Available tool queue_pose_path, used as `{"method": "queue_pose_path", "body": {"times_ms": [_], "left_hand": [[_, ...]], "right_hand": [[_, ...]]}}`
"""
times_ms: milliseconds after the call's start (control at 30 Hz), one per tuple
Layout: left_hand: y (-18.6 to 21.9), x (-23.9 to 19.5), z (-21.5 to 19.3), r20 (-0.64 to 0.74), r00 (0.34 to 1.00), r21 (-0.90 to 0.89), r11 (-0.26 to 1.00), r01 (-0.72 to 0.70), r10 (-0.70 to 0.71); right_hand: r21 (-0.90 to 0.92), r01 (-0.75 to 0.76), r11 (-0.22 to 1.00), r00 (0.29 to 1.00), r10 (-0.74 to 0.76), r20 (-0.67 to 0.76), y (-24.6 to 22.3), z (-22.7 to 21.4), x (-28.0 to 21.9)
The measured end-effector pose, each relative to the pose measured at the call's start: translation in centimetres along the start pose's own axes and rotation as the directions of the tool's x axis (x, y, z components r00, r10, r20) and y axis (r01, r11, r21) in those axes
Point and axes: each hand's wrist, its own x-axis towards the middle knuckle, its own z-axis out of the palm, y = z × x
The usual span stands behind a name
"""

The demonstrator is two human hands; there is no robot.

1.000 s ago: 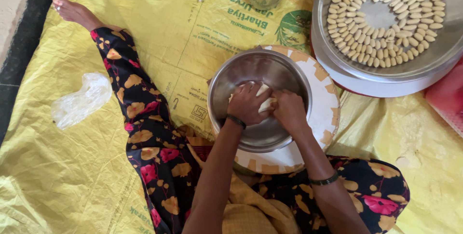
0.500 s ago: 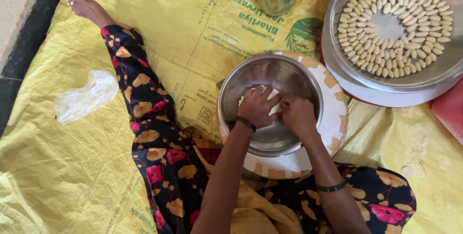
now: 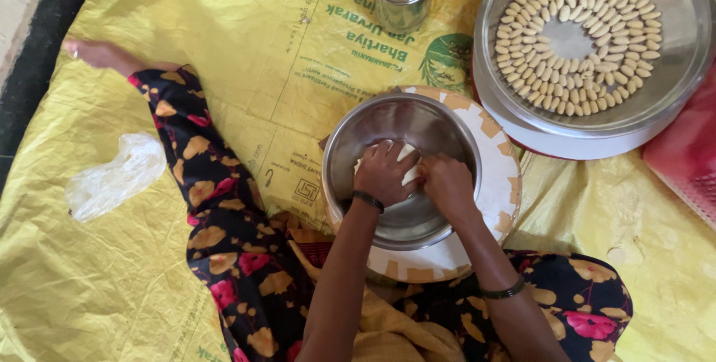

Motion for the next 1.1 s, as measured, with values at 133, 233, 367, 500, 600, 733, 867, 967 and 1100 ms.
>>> {"method": "queue_pose_path", "body": {"times_ms": [133,233,367,500,600,733,867,967,1100], "left_hand": [[0.1,0.3,-0.2,-0.001,1.0,-0.011,1.0,0.005,-0.005],[0.2,0.3,-0.4,0.017,1.0,0.001,1.0,0.001,-0.001],[0.3,0.5,-0.6,-0.04,0.999,-0.013,1.0,-0.008,0.008],[0.5,0.6,-0.3,-0.052,0.998,-0.003,0.999,0.048,-0.048],[0.6,0.7,0.2,-0.094,0.99,0.029,0.994,0.104,-0.101],[0.7,1.0,1.0,-0.104,0.983,0.066,0.985,0.161,-0.153],[0.9,0.8,1.1,-0.084,0.982,0.059,0.983,0.172,-0.166],[1.1,1.2,0.8,-0.041,0.984,0.076,0.982,0.174,-0.171],[1.3,1.2,0.9,-0.046,0.985,0.1,0.981,0.169,-0.165]], "right_hand": [[0.064,0.011,0.998,0.991,-0.002,-0.137,-0.9,-0.5,0.0],[0.114,0.001,0.993,0.974,0.025,-0.225,-1.5,-0.9,-0.4],[0.231,0.056,0.971,0.945,0.023,-0.327,-2.0,-1.4,-0.7],[0.538,-0.02,0.843,0.901,0.249,-0.356,-0.8,-2.1,-0.9],[0.934,-0.097,0.345,0.936,0.351,-0.032,1.7,-3.7,-0.2],[0.998,-0.051,-0.036,0.939,0.339,0.06,4.9,-5.9,-0.4],[0.993,-0.025,-0.119,0.93,0.362,0.067,7.3,-7.1,-0.4],[0.99,0.012,-0.14,0.915,0.401,0.046,8.8,-7.6,-0.2],[0.995,0.01,-0.101,0.875,0.483,0.04,10.0,-8.4,-1.3]]}}
